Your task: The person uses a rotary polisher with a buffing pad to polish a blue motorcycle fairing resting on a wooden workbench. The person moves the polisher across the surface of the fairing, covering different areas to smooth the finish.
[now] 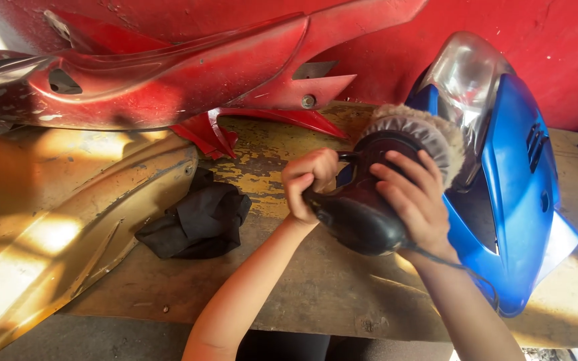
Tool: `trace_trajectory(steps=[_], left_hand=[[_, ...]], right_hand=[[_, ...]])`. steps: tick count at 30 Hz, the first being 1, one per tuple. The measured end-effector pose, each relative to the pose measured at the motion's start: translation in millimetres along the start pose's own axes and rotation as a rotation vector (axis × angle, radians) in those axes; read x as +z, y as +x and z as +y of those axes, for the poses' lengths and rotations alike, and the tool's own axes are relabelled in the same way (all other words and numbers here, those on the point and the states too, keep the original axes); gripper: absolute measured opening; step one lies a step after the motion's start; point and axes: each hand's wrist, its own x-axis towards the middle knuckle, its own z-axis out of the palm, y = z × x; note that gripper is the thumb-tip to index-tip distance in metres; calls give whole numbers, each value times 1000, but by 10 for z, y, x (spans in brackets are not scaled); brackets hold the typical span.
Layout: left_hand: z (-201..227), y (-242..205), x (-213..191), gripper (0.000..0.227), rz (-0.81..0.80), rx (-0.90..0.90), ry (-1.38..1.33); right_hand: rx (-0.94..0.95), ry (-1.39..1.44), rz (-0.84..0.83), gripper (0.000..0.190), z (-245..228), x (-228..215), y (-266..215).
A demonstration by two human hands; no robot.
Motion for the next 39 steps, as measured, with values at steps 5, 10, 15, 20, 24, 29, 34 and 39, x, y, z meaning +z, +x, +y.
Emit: trace_trajectory(steps=[5, 10, 15, 20, 24, 29, 34, 39], left_hand=[[-45, -272, -86, 39, 0, -15, -39], [139, -215, -89, 37, -70, -60, 54], [120, -229, -140, 36, -37, -56, 11], [239, -366, -70, 36, -98, -97, 98], [248, -311, -86, 36, -112, -117, 110], [5, -346, -387, 36, 43, -101, -138], [120, -501, -371, 36, 5, -104, -87], [70, -526, -549, 36, -66, -138, -18]], right_hand=[[-24, -26, -40, 32, -158, -12, -196], [-30, -19, 8, 29, -114, 65, -286], [-39, -62, 31, 24, -78, 219, -388], [-27, 55, 28, 29, -144, 62, -437], [-23, 27, 22, 29, -76, 151, -432], [-47, -45, -30, 28, -136, 395, -292], [-43, 8, -40, 33, -141, 380, -490], [-40, 24, 1, 33, -114, 413, -355]])
